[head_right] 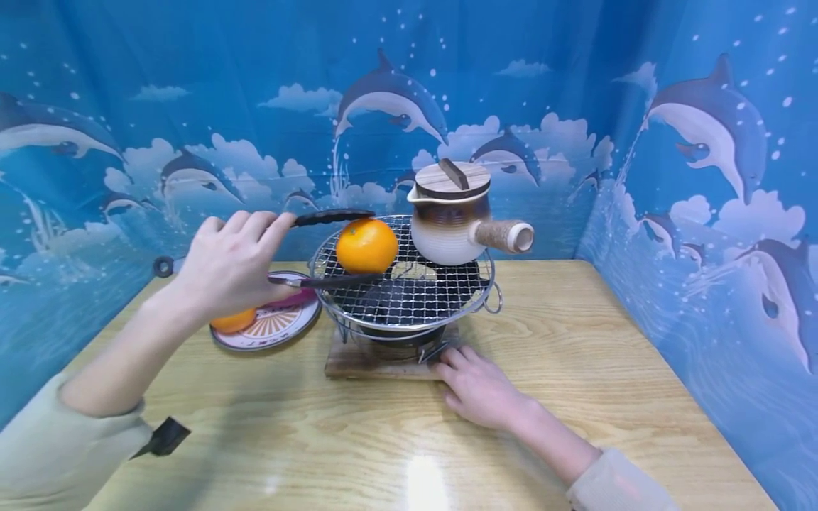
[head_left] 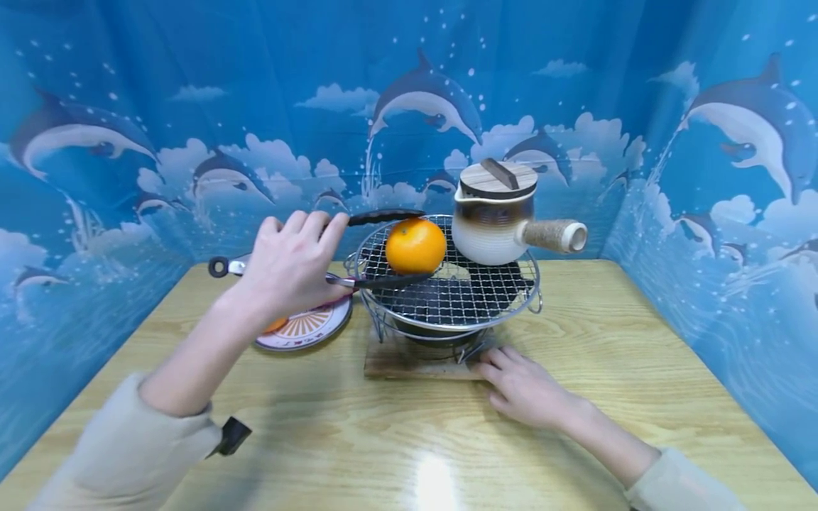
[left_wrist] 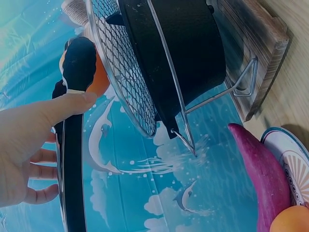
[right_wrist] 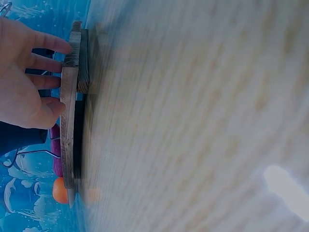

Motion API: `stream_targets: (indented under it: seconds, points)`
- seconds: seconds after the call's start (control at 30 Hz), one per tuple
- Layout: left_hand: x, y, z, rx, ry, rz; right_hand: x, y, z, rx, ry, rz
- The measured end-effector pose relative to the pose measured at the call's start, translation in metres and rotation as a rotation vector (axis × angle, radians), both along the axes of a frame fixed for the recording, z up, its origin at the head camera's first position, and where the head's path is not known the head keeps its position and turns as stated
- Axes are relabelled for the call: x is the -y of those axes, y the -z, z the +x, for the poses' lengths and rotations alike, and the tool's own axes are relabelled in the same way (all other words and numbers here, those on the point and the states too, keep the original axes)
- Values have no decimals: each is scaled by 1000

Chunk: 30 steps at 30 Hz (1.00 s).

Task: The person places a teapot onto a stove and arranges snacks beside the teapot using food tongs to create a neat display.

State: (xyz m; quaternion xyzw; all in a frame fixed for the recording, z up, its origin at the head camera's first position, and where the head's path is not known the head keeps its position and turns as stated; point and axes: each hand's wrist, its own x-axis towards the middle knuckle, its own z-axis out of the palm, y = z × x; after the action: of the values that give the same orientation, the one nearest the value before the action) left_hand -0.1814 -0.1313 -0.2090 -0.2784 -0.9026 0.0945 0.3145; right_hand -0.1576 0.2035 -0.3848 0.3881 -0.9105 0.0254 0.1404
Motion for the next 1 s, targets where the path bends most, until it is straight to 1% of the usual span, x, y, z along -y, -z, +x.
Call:
stream_targets:
  seconds: [0.3,0.5,0.8,0.9,1.0]
  points:
    - [-6,0,0,26,5,-1,0,-2,0,-1,-8,14]
    - [-10,-1,0,19,19,-9,0,-4,1,4,-14,19]
    - [-18,-1,0,4,54,2,0,-2,1,-22,-37,-1]
    - [-21,-2,0,0,65,1,0,-2,1,-14,-32,-3]
    - [-25,-3,0,1,63,-9,0,-3,2,-4,-27,-1]
